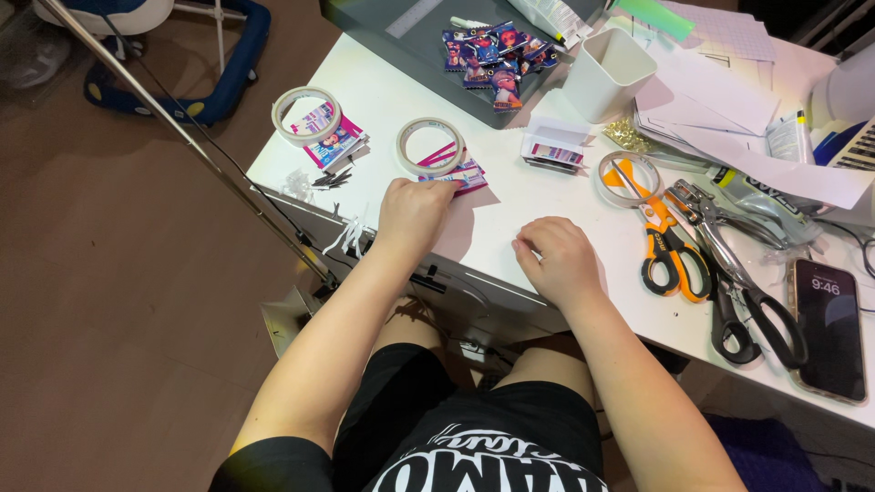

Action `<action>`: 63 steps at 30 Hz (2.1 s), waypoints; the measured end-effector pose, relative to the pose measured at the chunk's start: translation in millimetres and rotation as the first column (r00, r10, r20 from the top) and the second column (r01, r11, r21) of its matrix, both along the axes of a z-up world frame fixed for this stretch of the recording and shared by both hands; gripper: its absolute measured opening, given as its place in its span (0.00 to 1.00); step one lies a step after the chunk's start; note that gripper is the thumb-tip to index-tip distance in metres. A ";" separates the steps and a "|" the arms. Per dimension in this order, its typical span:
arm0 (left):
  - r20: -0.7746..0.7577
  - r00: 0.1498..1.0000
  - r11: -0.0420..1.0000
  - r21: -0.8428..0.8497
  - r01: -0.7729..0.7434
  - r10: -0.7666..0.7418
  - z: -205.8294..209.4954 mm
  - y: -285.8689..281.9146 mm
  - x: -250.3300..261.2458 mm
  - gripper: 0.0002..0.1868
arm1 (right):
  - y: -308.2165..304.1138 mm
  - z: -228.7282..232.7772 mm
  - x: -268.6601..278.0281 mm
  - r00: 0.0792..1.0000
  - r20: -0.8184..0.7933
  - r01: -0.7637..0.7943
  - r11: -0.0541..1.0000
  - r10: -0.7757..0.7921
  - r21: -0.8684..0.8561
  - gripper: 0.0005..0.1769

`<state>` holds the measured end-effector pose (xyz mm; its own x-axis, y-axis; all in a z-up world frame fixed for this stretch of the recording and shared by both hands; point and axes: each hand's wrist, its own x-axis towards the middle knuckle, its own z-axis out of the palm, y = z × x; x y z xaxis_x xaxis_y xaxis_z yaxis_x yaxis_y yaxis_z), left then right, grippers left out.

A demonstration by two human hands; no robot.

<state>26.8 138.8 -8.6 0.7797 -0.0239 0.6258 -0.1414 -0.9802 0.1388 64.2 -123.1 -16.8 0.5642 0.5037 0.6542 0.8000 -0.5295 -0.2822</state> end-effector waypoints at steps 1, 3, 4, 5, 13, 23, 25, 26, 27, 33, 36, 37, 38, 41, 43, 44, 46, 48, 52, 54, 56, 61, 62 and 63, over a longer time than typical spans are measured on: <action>0.007 1.000 1.000 -0.031 -0.001 0.001 -10.0 3.3 3.2 0.03 | -0.2 -0.1 0.0 1.000 -0.002 -0.001 1.000 0.001 -0.002 0.02; 0.015 1.000 0.998 -0.060 -0.002 0.003 -18.8 7.9 5.3 0.04 | -1.1 -0.9 0.8 1.000 -0.003 -0.003 1.000 0.003 -0.003 0.02; 0.081 0.997 0.999 -0.041 -0.005 0.009 -17.6 9.1 4.3 0.04 | -1.8 -1.6 1.7 1.000 0.007 -0.006 1.000 0.006 -0.005 0.02; 0.146 0.989 1.000 -0.023 -0.009 0.012 -16.8 9.7 3.2 0.04 | -3.1 -2.5 2.0 1.000 0.017 -0.007 1.000 0.007 -0.007 0.03; 0.481 0.826 0.955 0.121 0.269 -0.294 40.1 -39.6 -33.5 0.10 | -19.5 8.0 -3.4 0.907 -0.340 -0.065 0.882 0.246 0.466 0.13; 0.167 0.768 0.563 -0.588 0.581 -0.618 31.5 -80.6 -50.3 0.29 | -38.0 15.0 -24.5 0.549 -0.657 0.083 0.749 0.517 0.658 0.31; 0.131 0.780 0.517 -0.681 0.519 -0.612 48.6 -76.1 -54.7 0.27 | -48.2 13.6 -18.6 0.553 -0.675 0.054 0.788 0.488 0.614 0.29; 0.093 0.788 0.465 -0.763 0.450 -0.609 56.7 -73.8 -57.5 0.26 | -53.4 12.5 -16.3 0.558 -0.691 0.025 0.823 0.460 0.568 0.28; 0.093 0.790 0.464 -0.765 0.446 -0.606 53.2 -73.2 -55.1 0.26 | -55.3 18.2 -19.2 0.555 -0.693 0.024 0.824 0.460 0.566 0.28; -0.198 0.663 0.380 -0.914 0.141 -0.722 20.9 -75.0 -45.2 0.30 | -48.7 46.5 -24.2 0.702 -0.651 -0.047 0.930 0.291 0.365 0.18; -0.185 0.782 0.263 -0.964 -0.027 -0.596 35.4 -89.7 -57.6 0.25 | -37.4 54.2 -37.5 0.996 0.085 0.015 0.996 -0.022 0.091 0.11; -0.077 0.837 0.122 -0.992 -0.012 -0.542 40.6 -97.1 -63.6 0.25 | -31.9 58.6 -48.4 0.983 0.157 0.087 0.994 -0.097 0.067 0.13; 0.024 0.883 -0.019 -1.000 0.017 -0.468 45.9 -104.4 -69.6 0.26 | -26.5 63.1 -59.4 0.958 0.231 0.161 0.986 -0.168 0.048 0.19; 0.200 0.880 -0.278 -0.957 0.082 -0.431 28.3 -126.5 -68.4 0.25 | -19.9 58.6 -72.6 0.969 0.164 0.181 0.983 -0.183 0.030 0.35; 0.254 0.872 -0.348 -0.932 0.104 -0.419 17.8 -132.3 -66.3 0.25 | -24.1 52.3 -71.0 0.990 0.072 0.119 0.991 -0.123 0.058 0.32; 0.306 0.863 -0.416 -0.901 0.126 -0.401 12.3 -135.3 -65.6 0.24 | -26.3 49.0 -70.6 0.998 -0.019 0.057 0.994 -0.056 0.093 0.30; 0.265 0.864 -0.302 -0.943 0.139 -0.429 11.3 -129.9 -68.4 0.25 | -31.1 48.6 -72.8 0.984 -0.179 0.028 0.985 0.003 0.171 0.26; 0.223 0.864 -0.182 -0.971 0.156 -0.452 19.9 -120.6 -70.1 0.25 | -35.2 47.1 -74.0 0.943 -0.325 0.013 0.968 0.072 0.252 0.23; 0.060 0.869 0.265 -0.940 0.215 -0.491 42.8 -105.8 -76.9 0.19 | -36.7 50.8 -78.8 0.752 -0.622 0.114 0.886 0.219 0.450 0.22; 0.022 0.858 0.241 -0.956 0.169 -0.513 44.9 -105.8 -77.6 0.17 | -39.5 54.0 -79.9 0.677 -0.680 0.143 0.857 0.280 0.495 0.19; 0.036 0.835 0.140 -0.981 0.135 -0.549 44.2 -105.8 -73.6 0.12 | -44.9 54.1 -76.0 0.709 -0.640 0.130 0.838 0.295 0.531 0.12; 0.076 0.821 0.162 -0.966 0.202 -0.566 60.3 -109.8 -82.1 0.10 | -46.4 61.7 -77.2 0.810 -0.547 0.099 0.870 0.211 0.483 0.09; 0.085 0.821 0.193 -0.954 0.232 -0.564 63.0 -110.6 -83.5 0.10 | -47.0 62.0 -77.4 0.824 -0.532 0.102 0.875 0.192 0.473 0.08; 0.085 0.822 0.193 -0.954 0.231 -0.563 61.7 -111.8 -84.0 0.10 | -47.2 62.2 -77.9 0.824 -0.533 0.101 0.875 0.193 0.473 0.08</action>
